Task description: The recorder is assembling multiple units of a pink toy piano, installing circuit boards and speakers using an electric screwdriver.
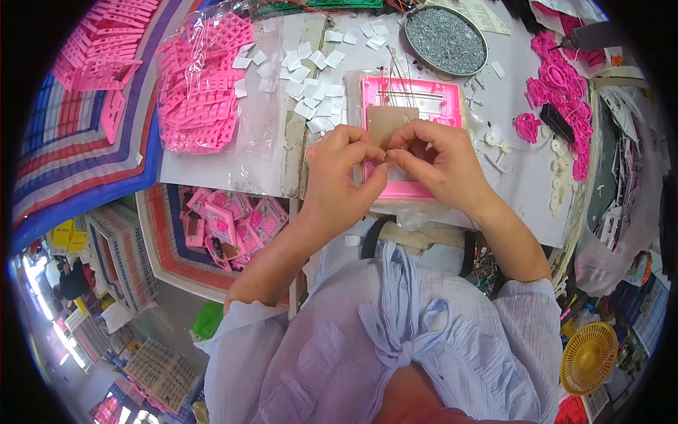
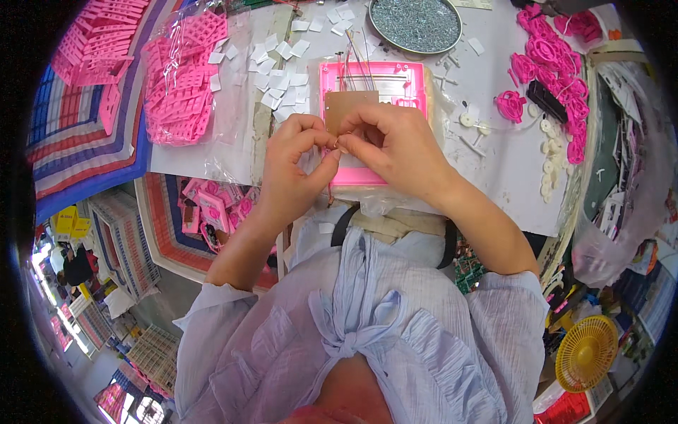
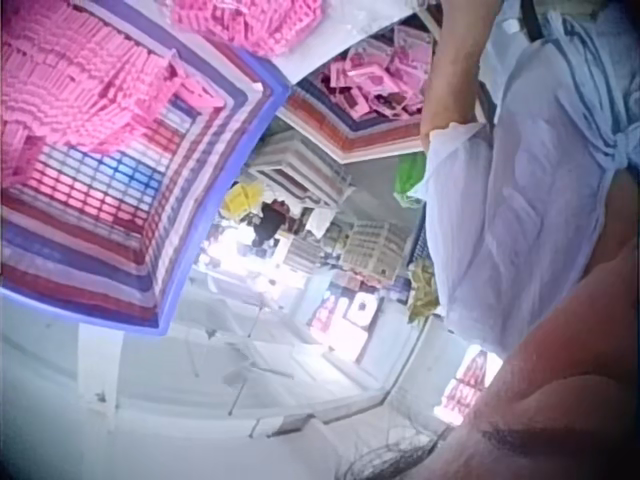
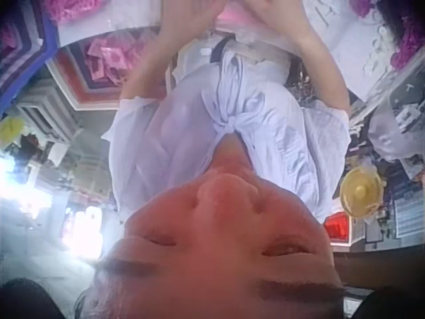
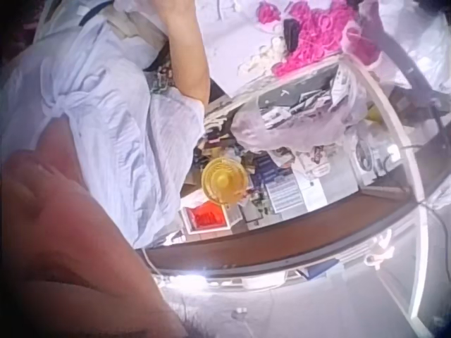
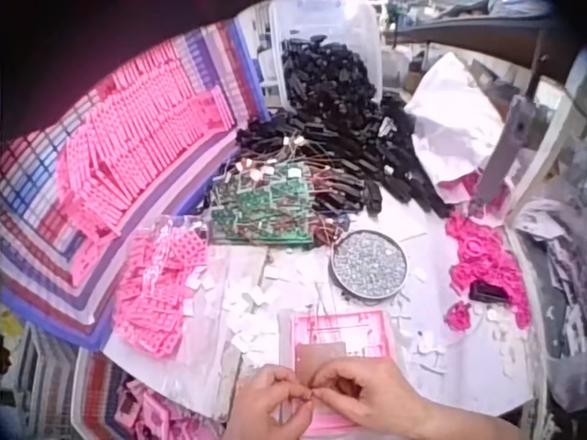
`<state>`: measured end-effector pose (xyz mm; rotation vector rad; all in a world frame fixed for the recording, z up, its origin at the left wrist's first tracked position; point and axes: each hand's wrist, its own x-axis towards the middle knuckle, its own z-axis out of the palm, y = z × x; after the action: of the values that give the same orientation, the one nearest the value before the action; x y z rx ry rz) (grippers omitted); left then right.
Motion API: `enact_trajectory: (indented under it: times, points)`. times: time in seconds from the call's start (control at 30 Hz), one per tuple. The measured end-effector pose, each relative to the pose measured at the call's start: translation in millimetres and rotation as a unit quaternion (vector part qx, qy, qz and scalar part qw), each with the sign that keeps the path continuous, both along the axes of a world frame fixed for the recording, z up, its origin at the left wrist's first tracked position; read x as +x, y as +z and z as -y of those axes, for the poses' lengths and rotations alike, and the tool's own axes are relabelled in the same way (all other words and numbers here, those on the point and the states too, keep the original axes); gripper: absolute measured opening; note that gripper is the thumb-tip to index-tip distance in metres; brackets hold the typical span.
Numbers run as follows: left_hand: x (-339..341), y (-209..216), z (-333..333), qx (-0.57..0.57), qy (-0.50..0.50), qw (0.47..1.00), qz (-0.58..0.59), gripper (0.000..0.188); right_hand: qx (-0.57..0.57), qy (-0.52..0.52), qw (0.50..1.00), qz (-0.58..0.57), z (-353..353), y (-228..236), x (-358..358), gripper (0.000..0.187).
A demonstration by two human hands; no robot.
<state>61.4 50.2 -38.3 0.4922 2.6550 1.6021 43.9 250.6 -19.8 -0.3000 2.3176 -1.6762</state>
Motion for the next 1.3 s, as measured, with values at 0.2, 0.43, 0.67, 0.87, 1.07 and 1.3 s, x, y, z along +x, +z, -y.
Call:
enact_trajectory:
  times: [0.2,0.43,0.67,0.87,1.07,1.3]
  points:
    - [1,0,-2,-0.013,0.006,1.0,-0.009,0.014,-0.038,-0.015,0.999,0.011,2,-4,-1,0.011]
    - [2,-7,-8,-0.072,0.031,0.993,-0.089,0.011,-0.012,-0.004,0.996,0.085,-4,8,-2,0.008]
    - [0,-8,-7,-0.127,0.017,0.982,-0.141,0.016,-0.01,-0.003,0.997,0.078,-7,9,-3,0.006]
    - [3,2,-10,-0.099,0.024,0.989,-0.103,0.015,-0.05,-0.012,0.998,0.043,-6,1,-2,0.007]
    - [5,-3,-8,-0.081,0.024,0.992,-0.098,0.015,-0.024,-0.017,0.998,0.051,-5,3,0,0.01]
    - [2,-5,-10,0.073,0.038,0.996,-0.033,0.012,0.106,0.009,0.941,-0.32,0,-3,5,0.018]
